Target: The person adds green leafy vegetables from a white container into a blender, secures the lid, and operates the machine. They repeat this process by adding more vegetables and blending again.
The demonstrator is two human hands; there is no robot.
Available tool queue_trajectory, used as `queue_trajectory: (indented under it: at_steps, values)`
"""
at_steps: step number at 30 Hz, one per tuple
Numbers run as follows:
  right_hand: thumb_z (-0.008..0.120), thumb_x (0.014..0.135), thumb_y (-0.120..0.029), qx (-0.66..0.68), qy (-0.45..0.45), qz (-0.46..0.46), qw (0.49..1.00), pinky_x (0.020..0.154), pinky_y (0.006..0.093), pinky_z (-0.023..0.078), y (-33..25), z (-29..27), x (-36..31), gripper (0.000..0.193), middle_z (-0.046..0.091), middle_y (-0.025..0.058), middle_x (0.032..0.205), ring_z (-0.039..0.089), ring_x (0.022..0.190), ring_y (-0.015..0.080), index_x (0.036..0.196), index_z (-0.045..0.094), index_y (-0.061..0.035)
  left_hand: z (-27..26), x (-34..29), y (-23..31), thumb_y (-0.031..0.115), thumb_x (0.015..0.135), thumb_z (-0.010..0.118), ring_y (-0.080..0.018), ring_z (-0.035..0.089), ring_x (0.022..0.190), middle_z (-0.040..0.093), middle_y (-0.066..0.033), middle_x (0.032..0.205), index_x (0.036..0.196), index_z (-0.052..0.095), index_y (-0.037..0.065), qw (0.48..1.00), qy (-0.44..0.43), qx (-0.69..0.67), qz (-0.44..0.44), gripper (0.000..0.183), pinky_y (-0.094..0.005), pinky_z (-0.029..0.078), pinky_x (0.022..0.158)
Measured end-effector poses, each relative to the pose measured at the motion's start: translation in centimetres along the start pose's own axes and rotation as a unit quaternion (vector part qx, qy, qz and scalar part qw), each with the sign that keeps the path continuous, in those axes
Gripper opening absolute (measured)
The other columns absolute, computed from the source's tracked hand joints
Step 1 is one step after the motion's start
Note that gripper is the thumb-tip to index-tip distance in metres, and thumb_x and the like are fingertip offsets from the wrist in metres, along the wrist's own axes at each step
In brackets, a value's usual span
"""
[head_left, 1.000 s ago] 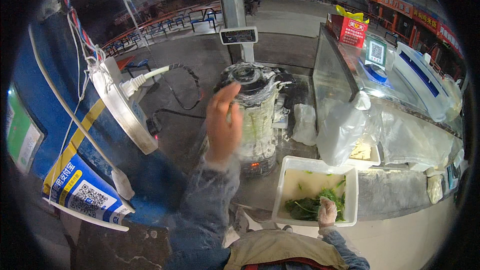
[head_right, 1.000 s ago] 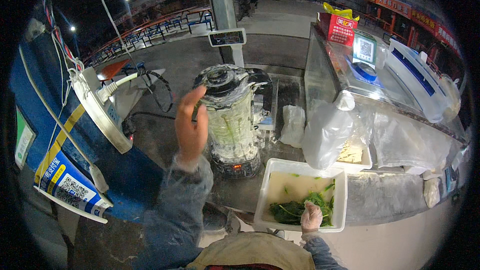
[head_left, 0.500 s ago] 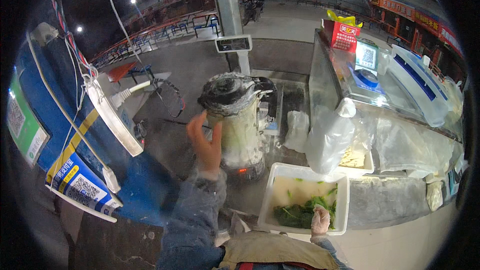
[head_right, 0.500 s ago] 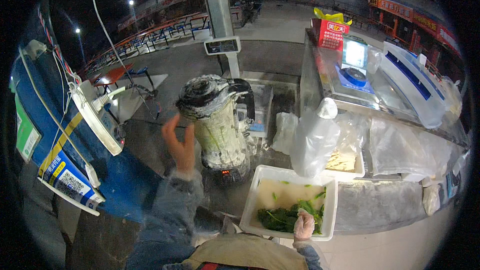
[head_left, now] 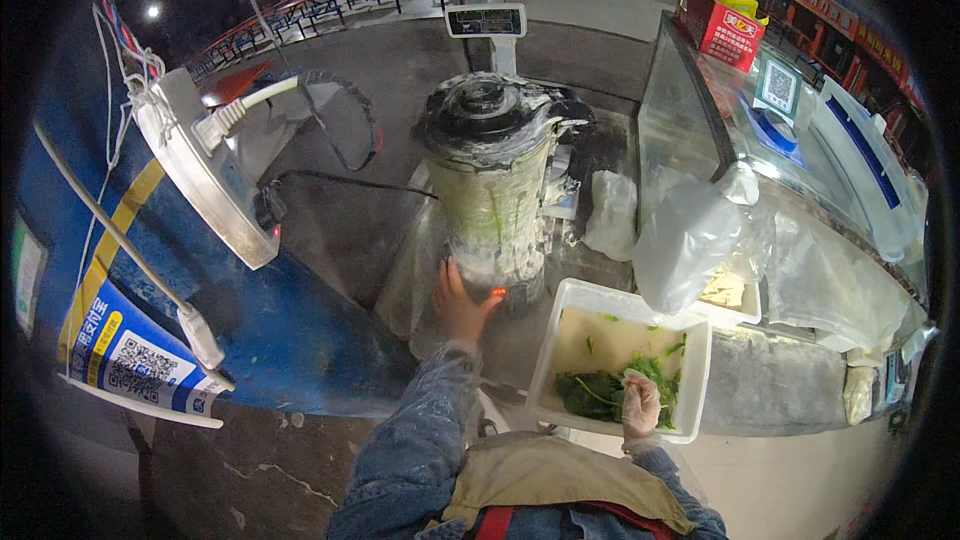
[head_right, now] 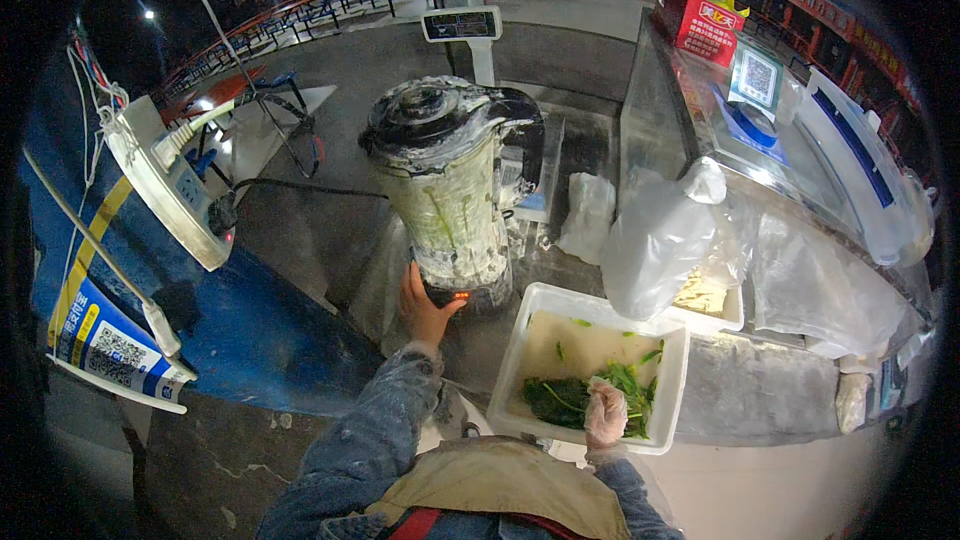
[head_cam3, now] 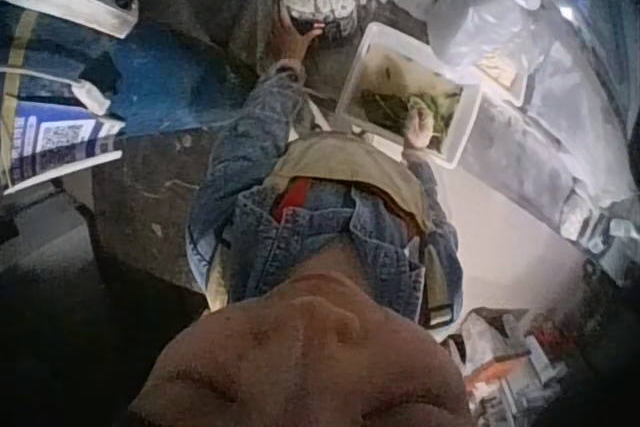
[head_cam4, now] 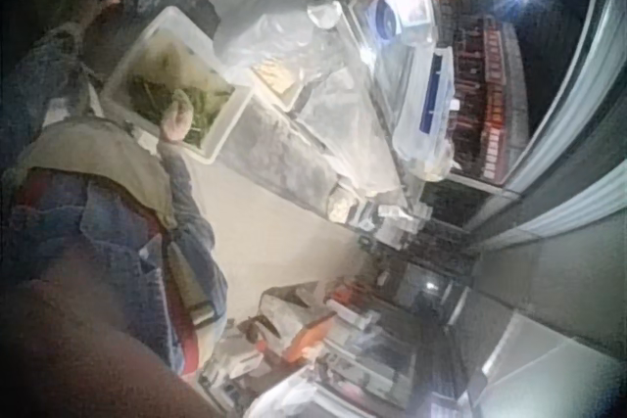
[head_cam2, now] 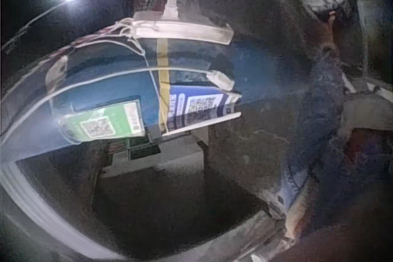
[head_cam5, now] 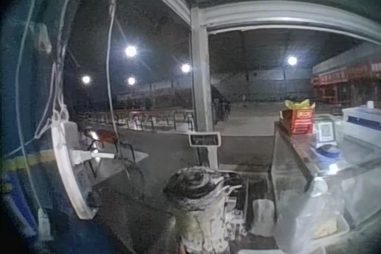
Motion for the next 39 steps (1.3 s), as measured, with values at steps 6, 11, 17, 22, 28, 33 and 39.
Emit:
queue_trajectory:
  at_steps: [6,11,17,22,28,33,39]
  values:
    - [0.051,0.086,-0.006,0.005,-0.008,-0.031,0.999,0.079,0.0286,0.043,-0.8,0.9,-0.5,0.013,0.060,0.0079,0.093,0.056,0.085,0.0172,0.097,0.057,-0.0034,0.9,-0.4,-1.0,0.049,0.054,0.080,-0.0363,0.033,0.125,0.029,-0.0192,0.139,0.140,0.013,0.008,0.998,0.011,0.054,0.009,0.116,-0.0516,0.028,0.100]
    - [0.049,0.088,-0.008,-0.027,-0.033,-0.056,0.998,0.075,0.0264,0.043,-3.7,3.4,0.8,0.013,0.057,0.0028,0.089,0.051,0.078,0.0105,0.098,0.055,-0.0024,-1.3,-0.5,0.2,0.042,0.059,0.082,-0.0412,0.026,0.125,0.024,-0.0216,0.138,0.142,0.011,0.010,0.991,0.014,-0.131,0.012,0.114,-0.0553,0.024,0.099]
    - [0.056,0.084,-0.011,-0.026,-0.011,-0.139,0.990,0.080,0.0342,0.045,-13.1,7.2,10.5,0.024,0.058,0.0146,0.100,0.056,0.090,0.0247,0.107,0.056,-0.0043,-12.6,2.8,11.2,0.014,0.078,0.068,-0.0372,0.038,0.120,0.034,-0.0184,0.133,0.129,0.040,0.003,0.958,0.091,-0.183,0.201,0.059,-0.0446,0.032,0.098]
    - [0.067,0.074,-0.013,0.078,-0.023,-0.308,0.948,0.096,0.0366,0.038,-25.3,11.3,21.5,0.067,0.047,0.0215,0.123,0.047,0.114,0.0305,0.132,0.036,0.0018,-18.1,11.6,22.3,0.015,0.071,0.074,-0.0334,0.043,0.117,0.043,-0.0154,0.127,0.122,0.047,0.002,0.917,0.089,-0.024,0.387,0.059,-0.0452,0.034,0.097]
    - [0.063,0.077,-0.039,-0.045,-0.133,-0.205,0.969,0.070,0.0493,0.047,-27.6,15.4,26.5,0.051,0.063,0.0223,0.084,0.059,0.082,0.0437,0.119,0.047,-0.0121,-12.9,20.3,28.0,0.026,0.067,0.076,-0.0339,0.049,0.110,0.053,-0.0164,0.113,0.124,0.042,0.001,0.902,-0.187,0.215,0.323,0.071,-0.0444,0.033,0.099]
    - [0.072,0.076,-0.030,-0.012,-0.231,-0.109,0.967,0.077,0.0391,0.047,-27.1,15.4,26.0,0.051,0.062,0.0175,0.103,0.060,0.094,0.0343,0.117,0.048,-0.0103,-10.5,20.0,27.6,0.025,0.069,0.074,-0.0311,0.051,0.107,0.054,-0.0160,0.104,0.115,0.045,0.002,0.877,-0.181,0.320,0.310,0.059,-0.0440,0.033,0.101]
    - [0.065,0.076,-0.021,0.054,-0.214,-0.198,0.955,0.067,0.0443,0.047,-27.9,14.7,25.3,0.040,0.064,0.0176,0.086,0.060,0.084,0.0399,0.110,0.046,-0.0107,-11.5,17.6,26.8,0.024,0.067,0.072,-0.0290,0.055,0.099,0.055,-0.0136,0.098,0.105,0.049,0.004,0.858,-0.064,0.312,0.403,0.048,-0.0399,0.035,0.100]
Point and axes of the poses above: each hand's wrist, its own x-axis towards the middle knuckle, its own z-axis out of the palm, y = z × x, the point moved 5 cm from there along x, towards the middle knuckle
